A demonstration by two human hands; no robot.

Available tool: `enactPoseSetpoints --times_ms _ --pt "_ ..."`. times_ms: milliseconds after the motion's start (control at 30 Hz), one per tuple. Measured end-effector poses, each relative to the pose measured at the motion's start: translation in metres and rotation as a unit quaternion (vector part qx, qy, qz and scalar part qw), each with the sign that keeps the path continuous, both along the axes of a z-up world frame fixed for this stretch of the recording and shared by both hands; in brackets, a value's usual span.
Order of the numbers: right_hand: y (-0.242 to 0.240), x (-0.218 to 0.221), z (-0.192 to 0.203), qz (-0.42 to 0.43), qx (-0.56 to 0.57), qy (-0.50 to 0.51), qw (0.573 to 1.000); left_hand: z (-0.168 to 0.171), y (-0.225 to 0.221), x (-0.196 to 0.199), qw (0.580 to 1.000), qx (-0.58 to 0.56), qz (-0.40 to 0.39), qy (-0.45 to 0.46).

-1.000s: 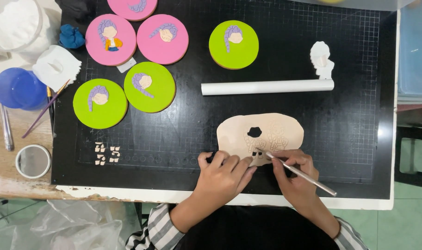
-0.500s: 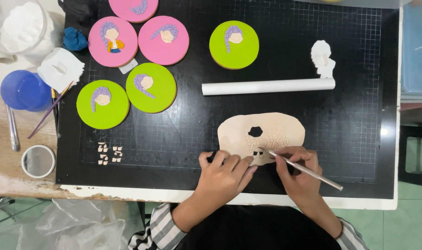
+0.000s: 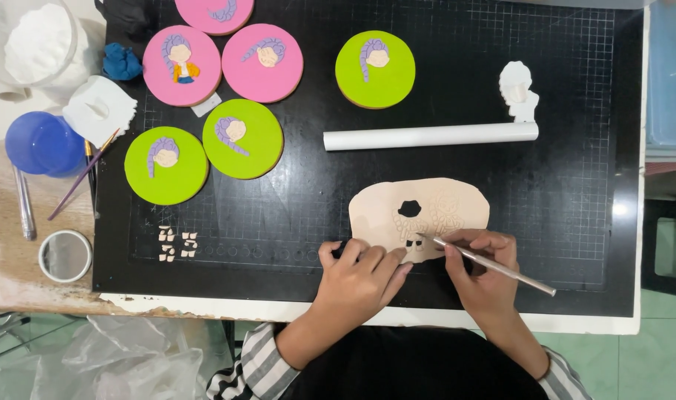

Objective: Tracing and embossing intricate character details onto a flat piece of clay using a precision stylus tool.

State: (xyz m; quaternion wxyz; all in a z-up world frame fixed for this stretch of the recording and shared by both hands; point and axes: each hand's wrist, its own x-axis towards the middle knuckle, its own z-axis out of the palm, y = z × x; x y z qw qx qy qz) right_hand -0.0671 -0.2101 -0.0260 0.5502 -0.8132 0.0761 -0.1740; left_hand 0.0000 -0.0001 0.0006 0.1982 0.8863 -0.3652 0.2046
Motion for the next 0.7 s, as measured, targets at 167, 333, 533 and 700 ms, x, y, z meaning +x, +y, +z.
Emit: enactPoseSetpoints --times_ms 167,333,533,700 --pt "-0.002 0.000 -0.003 -0.001 0.006 -0.008 1.000 0.001 0.000 0.000 1.000 0.003 -0.002 -0.002" --pt "-0.004 0.000 -0.006 -0.004 0.012 0.000 1.000 -0.011 -0.002 -0.003 1.000 -0.001 0.000 -0.010" --pt "-0.007 0.005 -0.009 0.003 0.012 -0.019 1.000 -0.027 -0.005 -0.006 0.995 -0.084 -0.028 0.041" --pt "-0.001 0.008 0.001 0.003 -0.008 -0.015 1.000 -0.030 -0.005 -0.007 0.996 -0.083 -0.028 0.034"
